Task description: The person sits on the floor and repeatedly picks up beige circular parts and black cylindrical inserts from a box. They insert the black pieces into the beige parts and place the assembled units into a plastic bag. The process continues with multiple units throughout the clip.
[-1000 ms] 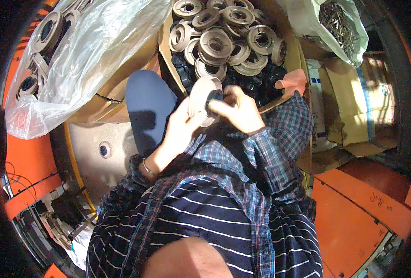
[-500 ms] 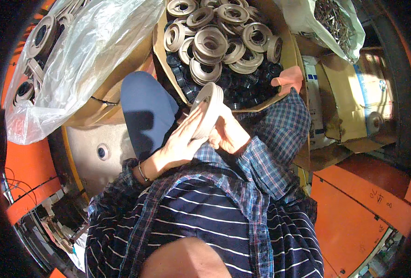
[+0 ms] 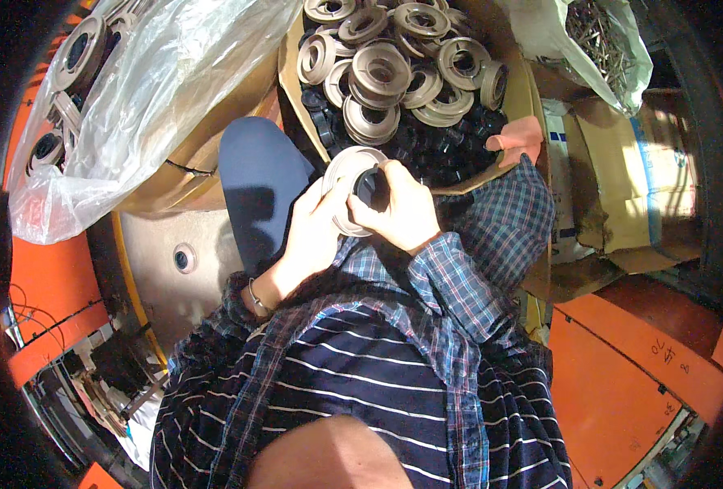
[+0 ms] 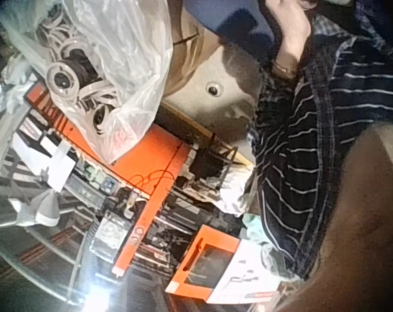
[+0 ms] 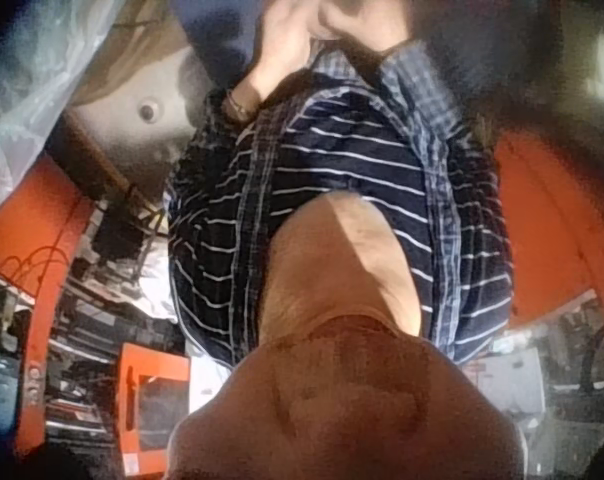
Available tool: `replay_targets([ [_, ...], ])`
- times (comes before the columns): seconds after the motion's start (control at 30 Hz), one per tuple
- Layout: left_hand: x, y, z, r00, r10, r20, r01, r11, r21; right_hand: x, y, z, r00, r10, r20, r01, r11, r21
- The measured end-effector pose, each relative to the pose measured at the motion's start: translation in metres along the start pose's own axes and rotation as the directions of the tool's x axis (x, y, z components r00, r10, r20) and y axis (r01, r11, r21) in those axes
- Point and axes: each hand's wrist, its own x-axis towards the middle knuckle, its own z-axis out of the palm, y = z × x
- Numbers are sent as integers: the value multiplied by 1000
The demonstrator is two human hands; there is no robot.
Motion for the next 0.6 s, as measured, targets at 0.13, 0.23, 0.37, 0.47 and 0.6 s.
replay_targets([
  [0.13, 1, 4, -5, 997, -58, 53, 64, 989, -136, 3, 8, -3, 989, -93, 112, 105, 989, -104],
  [0.23, -3, 5, -3, 999, -46, 22, 47, 997, -58, 6, 9, 3, 987, -111, 117, 128, 979, -158],
  [0.37, -12, 0, 4, 998, 63, -28, -40, 859, 510, 7, 3, 17, 954, 297, 39, -280, 839, 467],
  [0.47, -12, 6, 1, 826, 374, 423, -561, 461, 687, 0, 2, 19, 755, 407, 514, -546, -42, 837],
  [0.6, -6, 35, -20, 520, 291, 803, -854, 169, 492, -15, 5, 13, 990, -98, 97, -6, 673, 740],
])
